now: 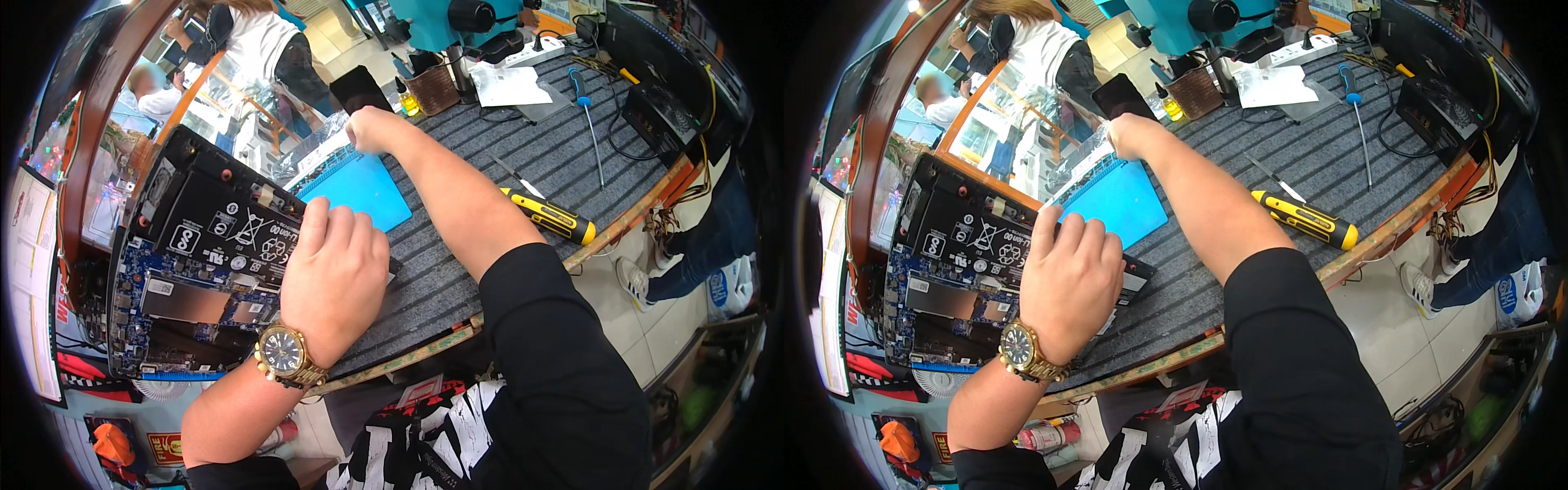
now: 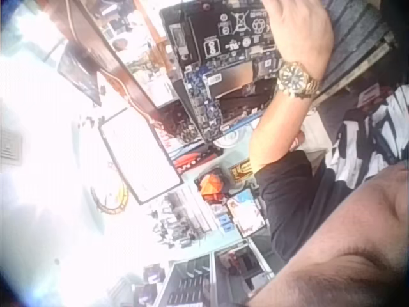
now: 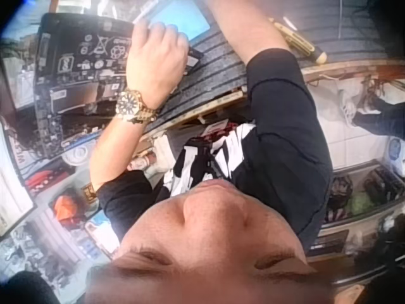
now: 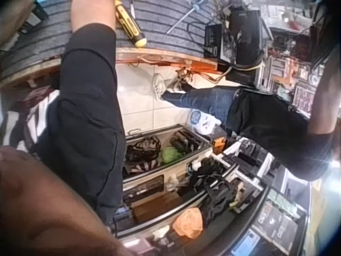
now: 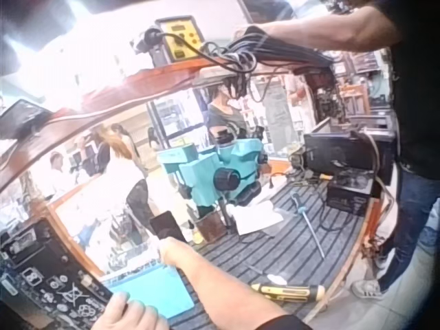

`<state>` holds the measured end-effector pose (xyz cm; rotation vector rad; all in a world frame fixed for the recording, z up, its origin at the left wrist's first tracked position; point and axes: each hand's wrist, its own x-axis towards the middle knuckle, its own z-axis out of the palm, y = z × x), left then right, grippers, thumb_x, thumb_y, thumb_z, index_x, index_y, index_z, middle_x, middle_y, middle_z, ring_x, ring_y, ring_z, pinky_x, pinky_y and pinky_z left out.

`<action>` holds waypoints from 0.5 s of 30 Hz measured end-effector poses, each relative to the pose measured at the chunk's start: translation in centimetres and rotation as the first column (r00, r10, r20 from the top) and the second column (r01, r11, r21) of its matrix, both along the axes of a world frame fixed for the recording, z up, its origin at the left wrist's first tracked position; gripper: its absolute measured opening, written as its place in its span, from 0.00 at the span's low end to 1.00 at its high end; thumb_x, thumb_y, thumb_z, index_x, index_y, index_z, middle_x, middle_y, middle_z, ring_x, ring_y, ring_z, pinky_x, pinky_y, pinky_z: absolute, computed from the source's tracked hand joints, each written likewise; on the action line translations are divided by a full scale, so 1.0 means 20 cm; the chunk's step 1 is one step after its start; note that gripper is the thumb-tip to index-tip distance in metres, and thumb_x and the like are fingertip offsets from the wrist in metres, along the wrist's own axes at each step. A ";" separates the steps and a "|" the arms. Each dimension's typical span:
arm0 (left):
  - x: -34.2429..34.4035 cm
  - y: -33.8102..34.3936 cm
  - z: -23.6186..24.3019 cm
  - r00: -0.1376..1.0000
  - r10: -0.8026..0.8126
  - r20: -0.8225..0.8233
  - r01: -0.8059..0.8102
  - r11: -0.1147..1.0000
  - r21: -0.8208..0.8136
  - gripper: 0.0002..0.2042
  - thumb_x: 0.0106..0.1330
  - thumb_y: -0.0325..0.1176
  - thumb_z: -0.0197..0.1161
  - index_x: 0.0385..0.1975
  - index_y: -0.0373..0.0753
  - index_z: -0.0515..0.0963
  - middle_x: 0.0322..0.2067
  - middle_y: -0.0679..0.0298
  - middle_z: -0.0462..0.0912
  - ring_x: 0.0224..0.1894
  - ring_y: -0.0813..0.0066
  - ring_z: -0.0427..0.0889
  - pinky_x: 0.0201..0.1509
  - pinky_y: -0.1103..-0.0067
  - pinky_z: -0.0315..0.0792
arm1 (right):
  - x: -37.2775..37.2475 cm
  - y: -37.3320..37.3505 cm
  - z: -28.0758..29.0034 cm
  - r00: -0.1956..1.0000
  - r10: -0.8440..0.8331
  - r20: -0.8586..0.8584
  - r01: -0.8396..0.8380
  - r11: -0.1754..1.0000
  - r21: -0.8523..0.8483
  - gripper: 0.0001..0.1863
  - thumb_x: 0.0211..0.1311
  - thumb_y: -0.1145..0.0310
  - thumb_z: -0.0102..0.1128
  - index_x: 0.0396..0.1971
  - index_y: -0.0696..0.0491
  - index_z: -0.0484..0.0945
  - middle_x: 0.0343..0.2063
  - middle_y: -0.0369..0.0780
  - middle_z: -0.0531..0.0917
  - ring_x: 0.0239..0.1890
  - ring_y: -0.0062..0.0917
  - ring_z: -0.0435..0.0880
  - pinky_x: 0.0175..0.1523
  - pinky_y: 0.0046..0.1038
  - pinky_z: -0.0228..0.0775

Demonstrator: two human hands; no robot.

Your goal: The person removes a battery from a laptop using a screwdriver to unfasten screws and then pulling the battery out by hand.

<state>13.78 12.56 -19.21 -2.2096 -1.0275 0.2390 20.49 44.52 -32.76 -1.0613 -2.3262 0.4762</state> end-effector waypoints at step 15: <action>0.00 0.00 0.00 1.000 -0.005 0.018 0.005 1.000 -0.001 0.09 0.64 0.37 0.73 0.30 0.41 0.82 0.34 0.61 0.80 0.47 0.61 0.81 0.75 0.57 0.69 | -0.05 -0.09 -0.02 0.982 -0.141 0.123 0.150 0.986 -0.071 0.13 0.65 0.74 0.71 0.49 0.53 0.94 0.51 0.51 0.94 0.56 0.46 0.94 0.60 0.45 0.88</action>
